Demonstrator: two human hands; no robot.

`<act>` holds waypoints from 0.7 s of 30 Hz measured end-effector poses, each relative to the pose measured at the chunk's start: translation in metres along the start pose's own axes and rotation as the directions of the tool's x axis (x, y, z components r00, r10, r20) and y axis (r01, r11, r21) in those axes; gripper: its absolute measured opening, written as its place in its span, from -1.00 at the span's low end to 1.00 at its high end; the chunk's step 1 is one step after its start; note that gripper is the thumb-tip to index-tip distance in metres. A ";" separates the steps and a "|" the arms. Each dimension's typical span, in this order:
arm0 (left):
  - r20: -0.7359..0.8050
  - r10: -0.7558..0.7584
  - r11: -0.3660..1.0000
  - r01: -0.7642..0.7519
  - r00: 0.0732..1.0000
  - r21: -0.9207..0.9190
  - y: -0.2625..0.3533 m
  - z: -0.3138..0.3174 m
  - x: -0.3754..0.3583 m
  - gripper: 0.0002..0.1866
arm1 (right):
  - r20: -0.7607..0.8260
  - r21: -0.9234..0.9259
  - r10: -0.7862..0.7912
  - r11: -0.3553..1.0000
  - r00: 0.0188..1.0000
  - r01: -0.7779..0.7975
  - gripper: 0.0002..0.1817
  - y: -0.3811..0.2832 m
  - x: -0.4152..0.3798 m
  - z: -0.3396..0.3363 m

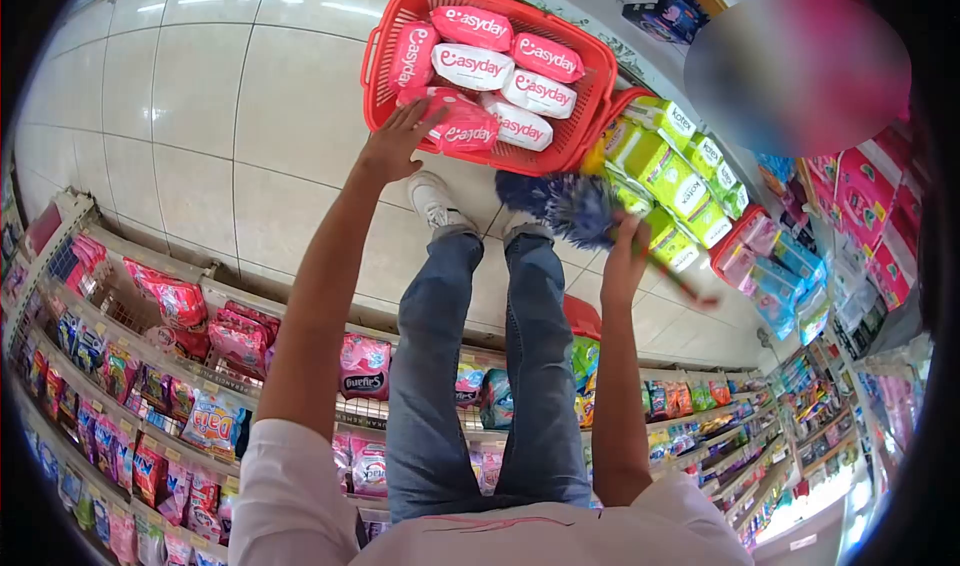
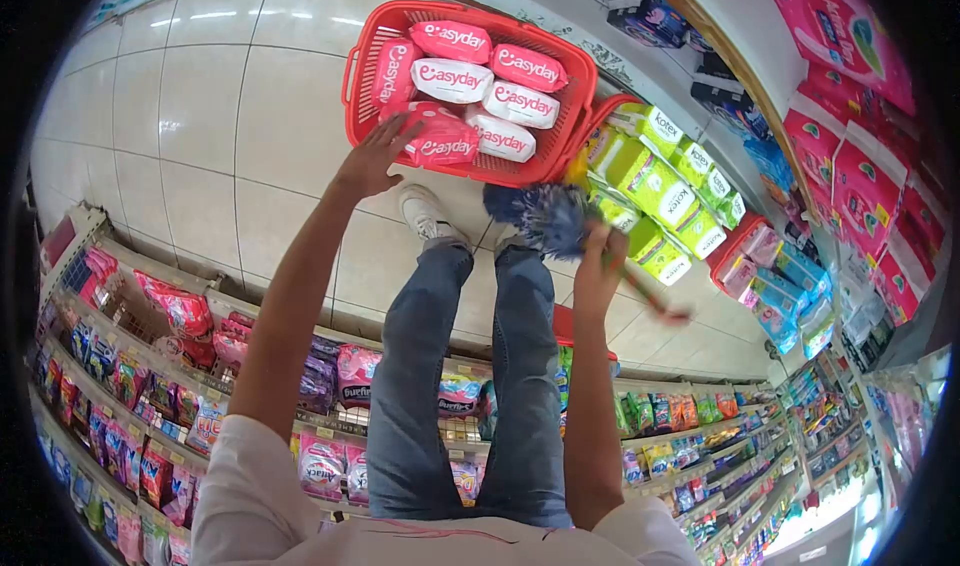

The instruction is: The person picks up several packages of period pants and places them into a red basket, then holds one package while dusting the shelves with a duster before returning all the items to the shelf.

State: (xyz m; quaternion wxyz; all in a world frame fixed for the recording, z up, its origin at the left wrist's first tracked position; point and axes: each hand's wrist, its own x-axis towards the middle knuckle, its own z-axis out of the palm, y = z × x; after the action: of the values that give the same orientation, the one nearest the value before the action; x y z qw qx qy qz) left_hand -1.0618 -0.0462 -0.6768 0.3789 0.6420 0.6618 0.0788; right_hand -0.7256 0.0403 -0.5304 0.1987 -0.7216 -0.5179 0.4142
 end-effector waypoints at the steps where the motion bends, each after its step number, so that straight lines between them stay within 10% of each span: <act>1: 0.004 0.013 1.000 -0.013 1.000 0.004 0.004 0.009 0.004 -0.23 | 0.052 -0.149 -0.106 0.982 0.993 0.112 -0.63 0.018 -0.016 -0.015; 3: -0.094 -0.112 0.994 0.111 0.989 -0.020 0.016 0.021 0.016 -0.19 | 0.277 -0.471 -0.260 0.803 0.925 0.367 -0.60 0.029 -0.049 -0.047; 6: -0.124 -0.061 0.994 0.072 0.990 0.080 0.034 0.015 0.017 -0.31 | 0.405 -0.010 0.371 0.916 0.836 -0.402 -0.55 -0.017 -0.086 -0.082; 8: -0.191 -0.053 0.995 0.067 0.980 0.068 0.049 -0.011 0.003 -0.37 | 0.476 0.152 0.309 0.893 0.823 -0.424 -0.55 -0.029 -0.111 -0.112; 10: -0.380 -0.104 0.981 0.033 0.919 -0.189 0.074 -0.045 -0.019 -0.47 | 0.549 0.320 0.192 0.851 0.814 -0.416 -0.56 -0.049 -0.135 -0.135; 12: -0.429 -0.301 0.780 -0.038 0.852 -0.624 0.129 -0.113 -0.055 -0.53 | 0.639 0.655 0.047 0.491 0.768 -0.575 -0.56 -0.075 -0.164 -0.163; 14: -0.315 -0.496 0.484 -0.044 0.809 -0.874 0.176 -0.186 -0.105 -0.57 | 0.743 0.603 0.114 0.315 0.660 -0.733 -0.54 -0.104 -0.189 -0.205; 16: -0.334 -0.543 0.371 -0.137 0.770 -0.919 0.218 -0.262 -0.165 -0.44 | 0.735 0.370 0.071 0.791 0.675 -0.487 -0.82 -0.145 -0.229 -0.247; 20: -0.292 -0.551 -0.063 -0.389 0.782 -0.919 0.304 -0.382 -0.280 -0.23 | 0.606 0.358 0.050 0.874 0.794 -0.328 -0.65 -0.192 -0.313 -0.327; 21: -0.369 -0.344 -0.238 -0.461 0.863 -0.855 0.316 -0.398 -0.303 -0.18 | 0.618 0.375 0.003 0.878 0.787 -0.298 -0.65 -0.213 -0.337 -0.341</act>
State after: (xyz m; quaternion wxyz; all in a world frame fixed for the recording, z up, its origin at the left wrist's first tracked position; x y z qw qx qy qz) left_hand -1.0858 -0.1178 -0.0897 0.5430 0.0769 0.3735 0.7481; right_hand -0.6165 -0.1366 -0.0483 0.1523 -0.5262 -0.3816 0.7446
